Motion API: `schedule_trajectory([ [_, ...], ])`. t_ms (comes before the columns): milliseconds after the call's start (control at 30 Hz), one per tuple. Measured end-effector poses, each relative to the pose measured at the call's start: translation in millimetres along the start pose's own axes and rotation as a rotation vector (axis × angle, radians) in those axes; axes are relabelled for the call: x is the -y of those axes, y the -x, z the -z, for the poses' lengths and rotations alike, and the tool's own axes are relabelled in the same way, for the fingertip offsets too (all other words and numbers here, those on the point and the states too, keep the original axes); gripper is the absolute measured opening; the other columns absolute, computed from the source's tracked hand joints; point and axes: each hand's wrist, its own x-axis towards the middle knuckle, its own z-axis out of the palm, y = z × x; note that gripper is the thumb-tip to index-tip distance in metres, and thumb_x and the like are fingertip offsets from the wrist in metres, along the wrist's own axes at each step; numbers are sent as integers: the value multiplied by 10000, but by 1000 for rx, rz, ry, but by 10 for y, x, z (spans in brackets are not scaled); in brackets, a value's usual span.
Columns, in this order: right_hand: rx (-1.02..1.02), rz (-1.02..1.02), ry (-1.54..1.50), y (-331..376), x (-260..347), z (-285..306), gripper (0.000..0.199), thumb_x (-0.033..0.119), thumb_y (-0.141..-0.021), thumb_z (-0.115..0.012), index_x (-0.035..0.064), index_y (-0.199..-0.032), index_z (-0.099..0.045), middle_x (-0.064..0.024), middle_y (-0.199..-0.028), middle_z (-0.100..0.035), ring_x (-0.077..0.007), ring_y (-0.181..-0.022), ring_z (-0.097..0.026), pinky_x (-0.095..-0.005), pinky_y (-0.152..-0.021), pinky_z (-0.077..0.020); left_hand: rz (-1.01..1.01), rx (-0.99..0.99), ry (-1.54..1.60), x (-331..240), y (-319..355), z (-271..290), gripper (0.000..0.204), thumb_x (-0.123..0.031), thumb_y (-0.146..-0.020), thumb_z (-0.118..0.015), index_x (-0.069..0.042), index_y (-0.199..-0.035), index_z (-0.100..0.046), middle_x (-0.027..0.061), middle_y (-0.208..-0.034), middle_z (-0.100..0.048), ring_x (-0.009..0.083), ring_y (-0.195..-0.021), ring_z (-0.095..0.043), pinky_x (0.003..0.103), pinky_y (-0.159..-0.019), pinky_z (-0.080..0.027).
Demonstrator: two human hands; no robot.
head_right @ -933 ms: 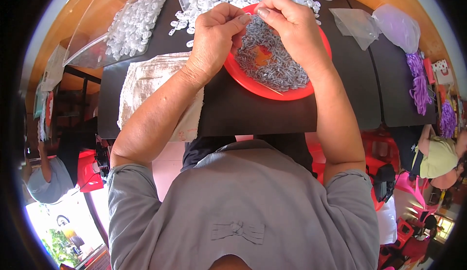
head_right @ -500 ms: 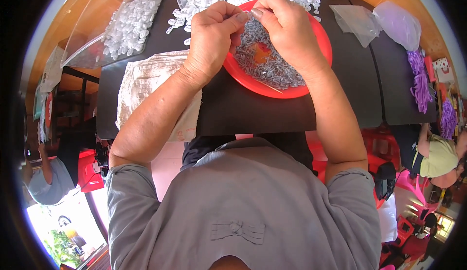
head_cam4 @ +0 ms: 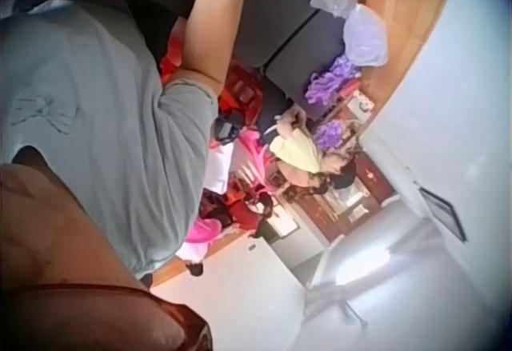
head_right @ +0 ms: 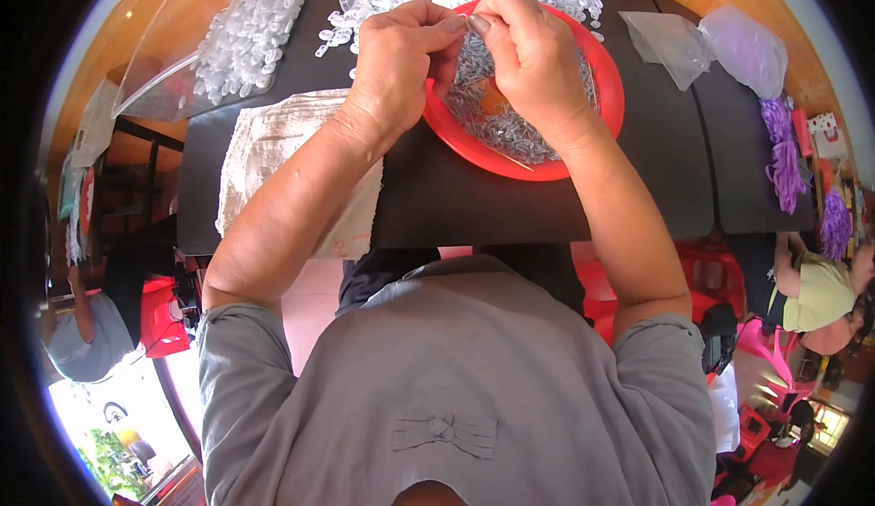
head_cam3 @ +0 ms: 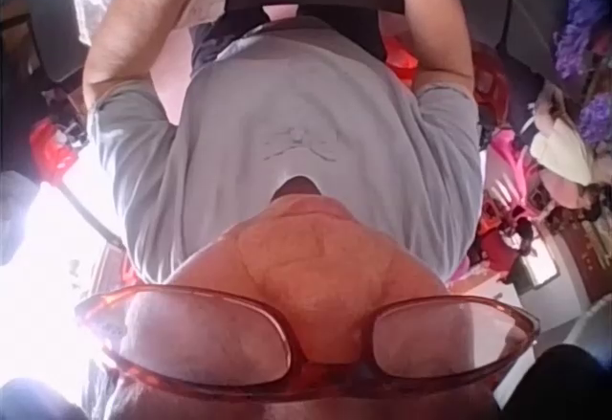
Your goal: Assembling small white plastic components with metal springs or pins.
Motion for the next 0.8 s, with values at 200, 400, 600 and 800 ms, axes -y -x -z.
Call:
schedule_trajectory([
  [200, -7, -477, -378, -44, -8, 82, 153, 144, -948, -589, 7, -957, -658, -13, -815, -630, -91, -744, -592, -237, -697, -496, -47, -7, 36, 71, -22, -1, 131, -86, -875, -614, 29, -814, -593, 46, -625, -546, 105, -435, -473, 249, -373, -362],
  [400, 5, -527, -486, -75, -5, 170, 148, 81, -921, -585, 1, -1024, -653, -35, -856, -650, -100, -776, -611, -236, -679, -487, -25, -35, 57, 47, -17, -13, 126, -93, -881, -610, 27, -848, -594, 45, -647, -551, 103, -455, -483, 247, -382, -366],
  [600, 59, -518, -532, -85, 21, 177, 200, 61, -920, -568, 8, -1101, -632, -39, -905, -654, -99, -809, -610, -231, -685, -478, -32, -33, 54, 56, -5, -24, 133, -103, -885, -612, 24, -850, -592, 38, -649, -550, 98, -464, -483, 245, -395, -373],
  [800, 84, -497, -545, -78, 22, 174, 208, 65, -922, -564, 8, -1112, -629, -38, -910, -651, -103, -816, -611, -230, -689, -473, -39, -16, 46, 62, 0, -27, 132, -107, -886, -614, 18, -848, -591, 35, -648, -550, 93, -466, -485, 243, -398, -377],
])
